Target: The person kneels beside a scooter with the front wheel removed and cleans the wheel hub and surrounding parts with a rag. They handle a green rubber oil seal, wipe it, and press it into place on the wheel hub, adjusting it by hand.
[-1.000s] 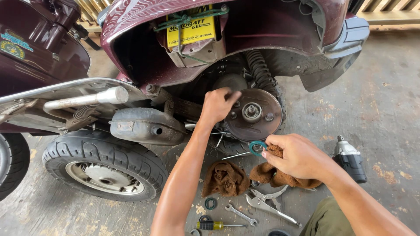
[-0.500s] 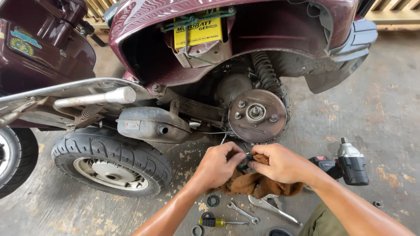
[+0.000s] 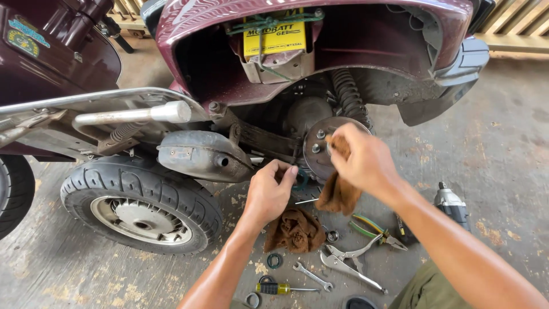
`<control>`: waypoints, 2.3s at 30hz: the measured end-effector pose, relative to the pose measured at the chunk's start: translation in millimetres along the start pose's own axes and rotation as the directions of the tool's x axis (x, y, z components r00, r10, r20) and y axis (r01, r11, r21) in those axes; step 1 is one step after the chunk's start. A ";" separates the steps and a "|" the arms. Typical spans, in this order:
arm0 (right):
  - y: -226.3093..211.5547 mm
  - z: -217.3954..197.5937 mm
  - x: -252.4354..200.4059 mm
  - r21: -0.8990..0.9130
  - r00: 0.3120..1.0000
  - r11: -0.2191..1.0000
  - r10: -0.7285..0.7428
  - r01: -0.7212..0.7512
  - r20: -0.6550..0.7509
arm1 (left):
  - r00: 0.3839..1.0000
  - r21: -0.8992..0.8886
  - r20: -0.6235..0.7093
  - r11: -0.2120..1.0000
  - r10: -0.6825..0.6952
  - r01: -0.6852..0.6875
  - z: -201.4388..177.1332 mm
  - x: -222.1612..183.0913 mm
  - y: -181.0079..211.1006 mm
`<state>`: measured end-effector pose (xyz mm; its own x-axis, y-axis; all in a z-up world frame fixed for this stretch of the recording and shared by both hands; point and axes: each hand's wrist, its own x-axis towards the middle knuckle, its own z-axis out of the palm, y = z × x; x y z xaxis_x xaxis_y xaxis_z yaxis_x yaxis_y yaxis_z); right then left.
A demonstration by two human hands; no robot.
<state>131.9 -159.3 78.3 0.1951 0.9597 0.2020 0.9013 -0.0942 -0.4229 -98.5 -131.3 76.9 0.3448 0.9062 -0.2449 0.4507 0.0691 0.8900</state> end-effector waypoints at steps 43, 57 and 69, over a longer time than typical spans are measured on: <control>38.9 26.0 106.9 0.168 0.897 0.985 -0.037 -0.042 0.441 | 0.980 -0.068 -0.157 0.989 0.122 -0.134 16.5 20.5 -4.2; 47.5 33.9 117.8 0.203 0.848 0.979 -0.099 -0.010 0.521 | 0.980 -0.104 -0.145 0.983 0.138 -0.154 19.8 24.2 -1.9; 55.6 38.2 120.4 0.175 0.862 0.985 -0.092 0.004 0.498 | 0.978 -0.164 -0.154 0.972 0.142 -0.167 20.7 30.4 -3.0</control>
<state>190.6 -38.9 45.4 -0.1078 0.9679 -0.2271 0.8205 -0.0424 -0.5701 -72.4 -112.5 58.8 0.2739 0.9603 -0.0538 0.2453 -0.0156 0.9693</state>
